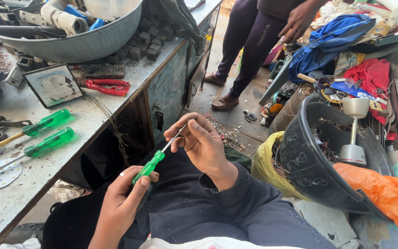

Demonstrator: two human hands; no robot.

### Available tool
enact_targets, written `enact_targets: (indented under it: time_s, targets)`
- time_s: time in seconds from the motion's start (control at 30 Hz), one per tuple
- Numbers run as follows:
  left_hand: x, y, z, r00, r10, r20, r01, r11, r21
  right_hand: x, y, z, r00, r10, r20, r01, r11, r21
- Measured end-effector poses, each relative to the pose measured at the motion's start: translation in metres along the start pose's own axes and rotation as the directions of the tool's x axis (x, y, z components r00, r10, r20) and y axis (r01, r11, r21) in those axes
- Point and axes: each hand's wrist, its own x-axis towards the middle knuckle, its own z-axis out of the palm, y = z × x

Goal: The person uses a green-handled screwdriver to pry and adjust a small black plastic electrical component, then switches to red-handled pliers to grip and manipulate parts of the same component. The work is performed on the lap in a cluttered workshop setting.

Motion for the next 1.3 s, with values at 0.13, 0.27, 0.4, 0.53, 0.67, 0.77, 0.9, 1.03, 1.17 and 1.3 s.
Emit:
enact_targets:
  time_s: [0.13,0.27,0.4,0.53,0.67,0.77,0.9,1.03,1.17,1.3]
  targets:
    - [0.0,0.0,0.0,1.0,0.006,0.002,-0.006,1.0,0.008,-0.001,0.0,0.0,1.0,0.005,-0.022,-0.006,0.999,-0.031]
    - [0.001,0.002,0.0,0.997,0.074,0.025,-0.076,0.996,0.052,-0.001,-0.001,-0.001,0.999,-0.022,-0.035,0.021,0.999,-0.05]
    - [0.002,0.004,0.001,1.0,0.017,0.022,-0.019,0.996,0.092,0.0,-0.002,-0.003,0.995,-0.089,-0.039,0.085,0.99,-0.109]
    - [0.002,0.004,0.001,0.999,-0.032,0.018,0.03,0.994,0.105,0.001,-0.002,-0.003,0.994,-0.096,-0.043,0.091,0.99,-0.107]
    - [0.003,0.003,0.0,0.995,0.095,0.027,-0.098,0.985,0.142,0.001,0.0,-0.001,0.998,-0.059,-0.029,0.056,0.993,-0.105]
    - [0.004,0.003,0.0,0.994,0.105,0.029,-0.108,0.982,0.153,0.001,0.001,0.001,1.0,-0.015,-0.025,0.012,0.993,-0.121]
    - [0.003,0.003,0.0,1.0,0.019,0.014,-0.022,0.983,0.182,0.002,0.001,0.002,0.998,0.002,-0.063,-0.01,0.993,-0.12]
    - [0.002,0.003,0.002,0.999,0.02,0.042,-0.027,0.983,0.18,0.001,0.001,0.001,0.994,-0.065,-0.089,0.053,0.99,-0.129]
    - [0.002,0.001,0.003,0.995,0.05,0.09,-0.064,0.983,0.17,-0.001,0.004,-0.004,0.994,-0.072,-0.081,0.061,0.989,-0.135]
    - [0.002,-0.002,0.003,0.995,0.024,0.096,-0.04,0.986,0.163,-0.001,0.014,-0.004,0.995,-0.063,-0.073,0.054,0.993,-0.109]
